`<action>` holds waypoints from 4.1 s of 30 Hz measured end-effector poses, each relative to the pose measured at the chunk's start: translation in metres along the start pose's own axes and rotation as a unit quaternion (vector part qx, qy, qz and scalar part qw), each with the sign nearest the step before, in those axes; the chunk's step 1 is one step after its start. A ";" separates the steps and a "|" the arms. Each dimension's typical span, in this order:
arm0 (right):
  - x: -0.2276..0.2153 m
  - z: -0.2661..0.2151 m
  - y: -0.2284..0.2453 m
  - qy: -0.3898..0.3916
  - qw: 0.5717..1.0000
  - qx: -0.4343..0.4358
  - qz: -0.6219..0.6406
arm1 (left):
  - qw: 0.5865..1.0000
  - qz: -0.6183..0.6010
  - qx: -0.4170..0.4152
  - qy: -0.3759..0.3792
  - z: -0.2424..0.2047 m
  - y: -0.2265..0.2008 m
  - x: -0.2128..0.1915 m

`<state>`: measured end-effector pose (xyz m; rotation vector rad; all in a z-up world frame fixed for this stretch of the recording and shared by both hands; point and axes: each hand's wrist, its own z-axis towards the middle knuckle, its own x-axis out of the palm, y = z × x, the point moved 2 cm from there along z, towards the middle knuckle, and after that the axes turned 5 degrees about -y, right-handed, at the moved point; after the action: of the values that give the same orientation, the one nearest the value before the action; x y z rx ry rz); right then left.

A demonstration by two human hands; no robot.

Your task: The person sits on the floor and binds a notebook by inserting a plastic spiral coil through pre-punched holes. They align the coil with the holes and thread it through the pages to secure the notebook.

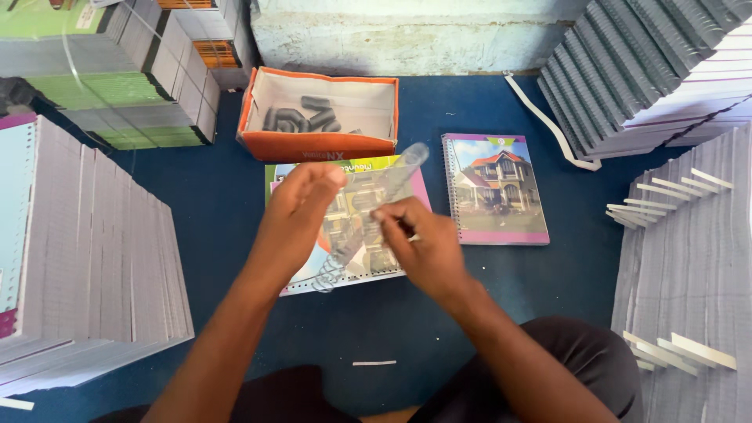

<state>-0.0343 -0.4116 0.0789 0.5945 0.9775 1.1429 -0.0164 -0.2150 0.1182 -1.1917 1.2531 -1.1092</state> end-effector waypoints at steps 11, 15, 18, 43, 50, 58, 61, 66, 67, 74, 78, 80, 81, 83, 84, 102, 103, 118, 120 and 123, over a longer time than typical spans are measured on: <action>0.032 -0.024 0.035 0.127 0.985 -0.111 -0.037 | 0.993 0.003 0.014 0.114 0.001 0.027 0.001; 0.038 -0.027 0.044 0.164 0.976 -0.134 -0.055 | 0.992 -0.011 0.018 0.128 -0.004 0.037 -0.030; 0.044 -0.030 0.045 0.192 0.972 -0.114 -0.067 | 0.992 0.052 -0.030 0.115 -0.010 0.041 -0.055; 0.066 -0.047 0.011 0.142 0.955 0.203 0.162 | 0.984 0.047 -0.024 0.172 -0.054 0.034 -0.076; 0.063 -0.044 0.011 0.153 0.941 0.238 0.185 | 0.967 0.194 0.100 0.134 -0.058 0.023 -0.064; 0.067 -0.041 0.000 0.132 0.916 0.288 0.245 | 0.920 0.262 0.275 0.100 -0.064 0.026 -0.060; 0.067 -0.041 -0.005 0.109 0.885 0.347 0.291 | 0.889 0.319 0.318 0.083 -0.063 0.026 -0.058; 0.064 -0.040 -0.009 0.088 0.824 0.433 0.354 | 0.842 0.368 0.389 0.071 -0.063 0.024 -0.055; 0.063 -0.039 -0.010 0.086 0.813 0.443 0.368 | 0.835 0.367 0.405 0.063 -0.063 0.024 -0.055; 0.063 -0.040 -0.017 0.085 0.725 0.533 0.428 | 0.803 0.396 0.440 0.063 -0.062 0.029 -0.053; 0.063 -0.041 -0.013 0.090 0.762 0.500 0.401 | 0.862 0.346 0.361 0.080 -0.061 0.028 -0.054; 0.065 -0.043 -0.007 0.094 0.801 0.472 0.356 | 0.904 0.305 0.281 0.099 -0.059 0.027 -0.055; 0.065 -0.043 -0.004 0.092 0.804 0.467 0.356 | 0.920 0.292 0.238 0.111 -0.058 0.027 -0.055; 0.066 -0.042 0.000 0.090 0.809 0.459 0.356 | 0.933 0.274 0.198 0.120 -0.060 0.026 -0.057; 0.067 -0.041 0.003 0.088 0.810 0.456 0.357 | 0.934 0.271 0.202 0.117 -0.061 0.025 -0.059; 0.072 -0.052 0.007 0.143 0.826 0.446 0.313 | 0.957 0.227 0.071 0.167 -0.045 0.042 -0.102; 0.074 -0.055 0.007 0.145 0.826 0.448 0.308 | 0.954 0.222 0.102 0.172 -0.044 0.045 -0.106; 0.131 -0.108 0.011 0.190 0.796 0.494 0.294 | 0.926 0.246 -0.193 0.212 -0.052 0.095 -0.141; 0.134 -0.112 0.008 0.189 0.792 0.500 0.294 | 0.927 0.244 -0.197 0.207 -0.049 0.100 -0.140; 0.135 -0.113 0.003 0.188 0.790 0.502 0.296 | 0.930 0.235 -0.195 0.205 -0.045 0.107 -0.141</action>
<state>-0.1218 -0.2932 -0.0176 1.6696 1.8473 1.2402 -0.0692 -0.0678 0.0248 -0.8785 2.0317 -0.7846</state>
